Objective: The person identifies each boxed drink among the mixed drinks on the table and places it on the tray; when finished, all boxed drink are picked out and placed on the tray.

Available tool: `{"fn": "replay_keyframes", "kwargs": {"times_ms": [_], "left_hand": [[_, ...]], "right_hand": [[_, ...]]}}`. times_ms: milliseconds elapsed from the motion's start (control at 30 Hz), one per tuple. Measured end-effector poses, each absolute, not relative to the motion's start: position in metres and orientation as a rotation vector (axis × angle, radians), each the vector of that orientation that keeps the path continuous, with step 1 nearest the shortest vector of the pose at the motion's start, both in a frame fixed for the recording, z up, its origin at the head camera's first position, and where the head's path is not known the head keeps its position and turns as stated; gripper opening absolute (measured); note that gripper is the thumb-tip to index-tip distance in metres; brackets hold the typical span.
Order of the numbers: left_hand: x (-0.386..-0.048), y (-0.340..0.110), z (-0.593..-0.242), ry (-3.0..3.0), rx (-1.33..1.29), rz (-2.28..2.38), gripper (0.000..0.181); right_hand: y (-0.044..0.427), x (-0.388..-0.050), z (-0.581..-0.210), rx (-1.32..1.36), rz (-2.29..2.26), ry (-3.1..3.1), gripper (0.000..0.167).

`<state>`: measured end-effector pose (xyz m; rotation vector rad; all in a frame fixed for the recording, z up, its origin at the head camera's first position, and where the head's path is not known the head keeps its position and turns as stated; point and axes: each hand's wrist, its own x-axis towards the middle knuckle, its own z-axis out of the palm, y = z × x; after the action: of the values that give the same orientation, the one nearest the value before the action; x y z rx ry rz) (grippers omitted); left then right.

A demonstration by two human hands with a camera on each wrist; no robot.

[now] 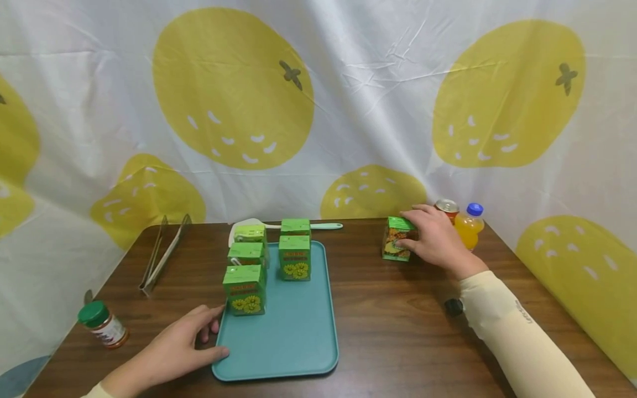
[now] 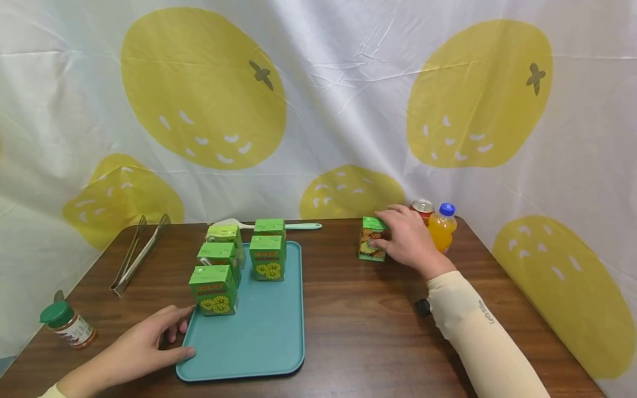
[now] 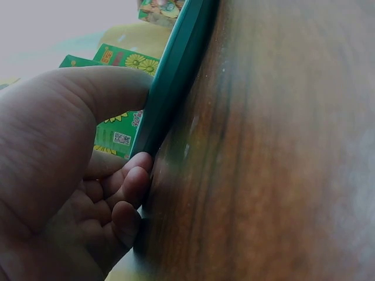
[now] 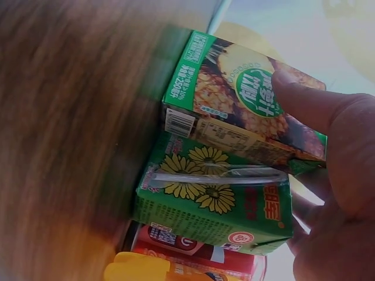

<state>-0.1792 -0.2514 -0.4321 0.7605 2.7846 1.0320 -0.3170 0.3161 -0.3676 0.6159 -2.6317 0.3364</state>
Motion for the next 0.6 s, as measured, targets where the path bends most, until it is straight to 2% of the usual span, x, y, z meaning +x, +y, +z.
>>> {"fn": "replay_keyframes", "kwargs": {"times_ms": [600], "left_hand": [[-0.1790,-0.2507,-0.4314,2.788,0.765,1.033,0.086]], "right_hand": [[0.3152,-0.3213,-0.3754,0.631,0.345,-2.606,0.070]]}}
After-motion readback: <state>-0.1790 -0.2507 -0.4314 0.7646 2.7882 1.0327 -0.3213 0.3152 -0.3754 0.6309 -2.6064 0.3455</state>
